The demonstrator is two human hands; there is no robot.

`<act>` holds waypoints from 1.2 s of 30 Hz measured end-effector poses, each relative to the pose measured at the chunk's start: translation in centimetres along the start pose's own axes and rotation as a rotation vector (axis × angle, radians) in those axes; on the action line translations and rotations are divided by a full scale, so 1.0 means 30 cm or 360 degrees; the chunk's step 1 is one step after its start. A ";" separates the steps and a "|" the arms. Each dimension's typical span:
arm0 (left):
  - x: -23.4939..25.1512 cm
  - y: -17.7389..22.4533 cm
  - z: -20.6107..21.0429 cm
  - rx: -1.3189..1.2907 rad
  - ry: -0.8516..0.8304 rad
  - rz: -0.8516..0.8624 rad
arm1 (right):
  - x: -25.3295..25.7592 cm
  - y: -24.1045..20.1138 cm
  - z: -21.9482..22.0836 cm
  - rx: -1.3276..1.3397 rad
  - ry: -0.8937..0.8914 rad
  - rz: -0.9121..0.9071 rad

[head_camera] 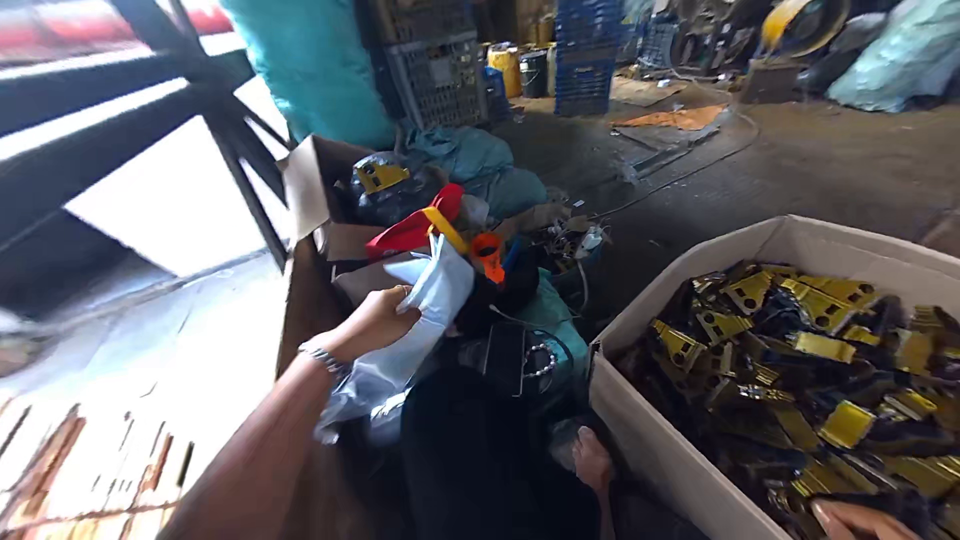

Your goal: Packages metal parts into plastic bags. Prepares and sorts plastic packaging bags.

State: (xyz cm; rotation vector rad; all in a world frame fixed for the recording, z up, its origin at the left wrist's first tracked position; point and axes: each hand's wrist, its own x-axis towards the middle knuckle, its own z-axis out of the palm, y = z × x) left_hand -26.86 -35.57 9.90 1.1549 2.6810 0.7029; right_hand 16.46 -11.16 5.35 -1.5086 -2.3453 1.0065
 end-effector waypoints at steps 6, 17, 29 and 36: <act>0.037 0.512 0.016 -0.0087 -0.0414 0.1566 | 0.149 0.093 0.079 0.1368 -0.0241 -0.1033; 0.237 1.000 0.368 -0.0217 -0.1702 0.1275 | 0.087 0.143 -0.070 0.1742 -0.0005 -0.0482; 0.473 0.961 0.636 -0.0448 -0.2101 0.1004 | 0.128 0.208 -0.095 0.1903 0.0293 0.0212; 0.405 1.003 0.791 -0.1132 -0.2042 0.0681 | 0.092 0.296 -0.138 0.1966 0.0490 0.0390</act>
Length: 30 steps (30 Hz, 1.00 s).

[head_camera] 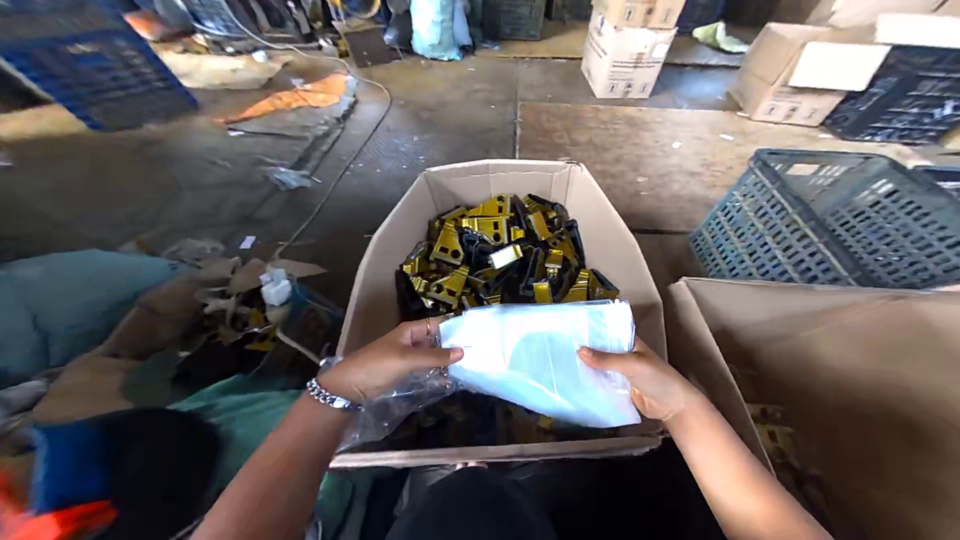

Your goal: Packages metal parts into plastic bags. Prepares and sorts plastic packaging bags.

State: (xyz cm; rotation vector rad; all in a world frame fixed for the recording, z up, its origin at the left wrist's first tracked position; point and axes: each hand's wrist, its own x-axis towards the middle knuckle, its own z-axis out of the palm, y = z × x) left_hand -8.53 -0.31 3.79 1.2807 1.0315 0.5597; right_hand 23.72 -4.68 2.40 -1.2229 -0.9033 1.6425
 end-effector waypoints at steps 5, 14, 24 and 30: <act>0.059 -0.059 0.122 -0.0155 0.0221 0.0235 | -0.080 -0.029 -0.014 0.0209 0.0057 -0.0068; -0.043 -0.078 0.134 -0.0293 0.0294 0.0521 | -0.145 -0.064 -0.044 0.0118 -0.0146 -0.0101; -0.091 -0.098 0.177 -0.0374 0.0103 0.0290 | -0.131 -0.019 -0.059 0.0227 -0.0376 -0.0271; -0.073 -0.137 0.194 -0.0395 0.0018 0.0438 | -0.118 -0.012 -0.070 0.0191 -0.0394 -0.0251</act>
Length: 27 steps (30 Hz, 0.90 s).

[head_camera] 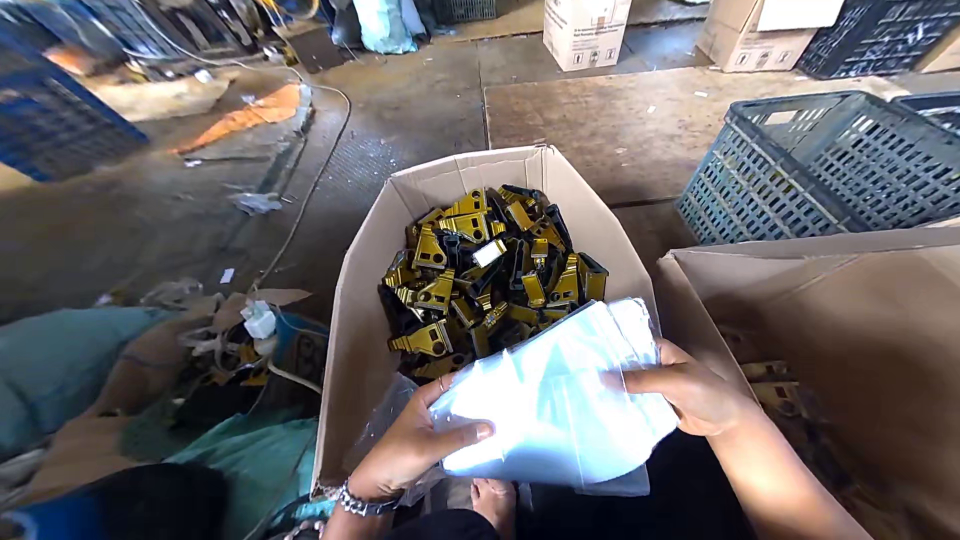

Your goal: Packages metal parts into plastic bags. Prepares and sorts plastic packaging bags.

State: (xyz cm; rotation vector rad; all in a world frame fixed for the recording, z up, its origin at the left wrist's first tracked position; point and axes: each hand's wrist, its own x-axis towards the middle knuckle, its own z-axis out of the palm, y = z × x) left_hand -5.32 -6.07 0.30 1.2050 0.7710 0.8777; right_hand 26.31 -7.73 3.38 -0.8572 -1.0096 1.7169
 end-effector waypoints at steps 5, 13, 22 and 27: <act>-0.007 0.008 0.013 0.0592 0.0256 0.0269 | 0.016 0.027 -0.013 -0.0569 0.0220 0.0005; 0.030 0.150 0.000 0.2006 0.0316 0.1662 | 0.126 -0.006 -0.034 -0.1386 0.0099 -0.1670; 0.015 0.268 0.011 0.1479 0.0250 0.1389 | 0.144 -0.094 -0.019 -0.1100 0.0296 -0.1698; -0.012 0.194 0.039 0.0624 0.0468 0.0588 | 0.100 -0.025 0.008 -0.0669 0.0237 -0.0889</act>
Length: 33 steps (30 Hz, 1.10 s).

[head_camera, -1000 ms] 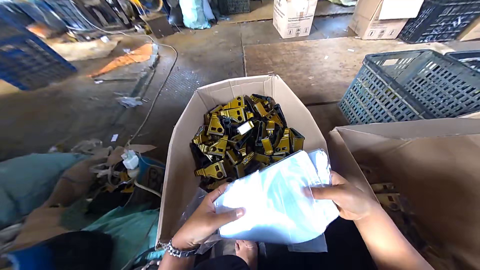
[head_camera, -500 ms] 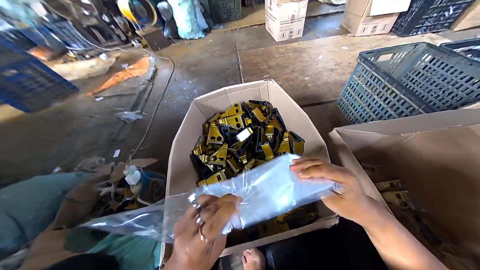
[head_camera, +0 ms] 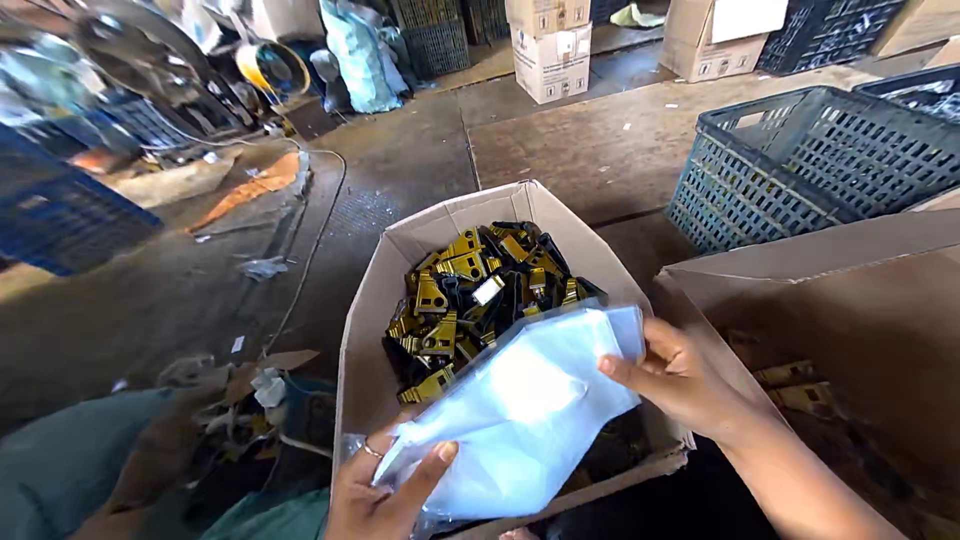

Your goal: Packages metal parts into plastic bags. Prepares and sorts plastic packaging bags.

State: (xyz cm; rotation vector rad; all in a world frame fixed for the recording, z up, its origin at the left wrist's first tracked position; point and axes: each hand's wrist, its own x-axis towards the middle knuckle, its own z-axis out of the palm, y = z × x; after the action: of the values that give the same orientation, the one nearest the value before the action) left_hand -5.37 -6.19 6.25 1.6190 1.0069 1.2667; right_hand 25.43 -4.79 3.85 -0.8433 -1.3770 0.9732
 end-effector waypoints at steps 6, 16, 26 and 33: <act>0.013 -0.026 0.007 -0.0271 0.0014 -0.0495 | -0.086 0.067 0.029 0.0460 -0.0232 0.0746; -0.027 -0.086 -0.017 -0.0266 0.0134 -0.0473 | -0.099 -0.011 0.011 0.0812 -0.0019 0.0784; 0.013 0.039 -0.047 -0.0177 0.0001 -0.0564 | -0.089 -0.046 0.062 0.0760 -0.0403 0.0985; -0.015 0.069 -0.094 -0.0167 -0.0071 -0.0477 | -0.122 -0.072 0.048 0.0880 -0.0225 0.0907</act>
State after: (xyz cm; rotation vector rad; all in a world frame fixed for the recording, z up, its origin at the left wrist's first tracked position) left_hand -8.03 -6.95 8.46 1.3524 1.0903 1.0577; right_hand 24.30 -9.08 4.45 -0.7557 -0.9053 1.7827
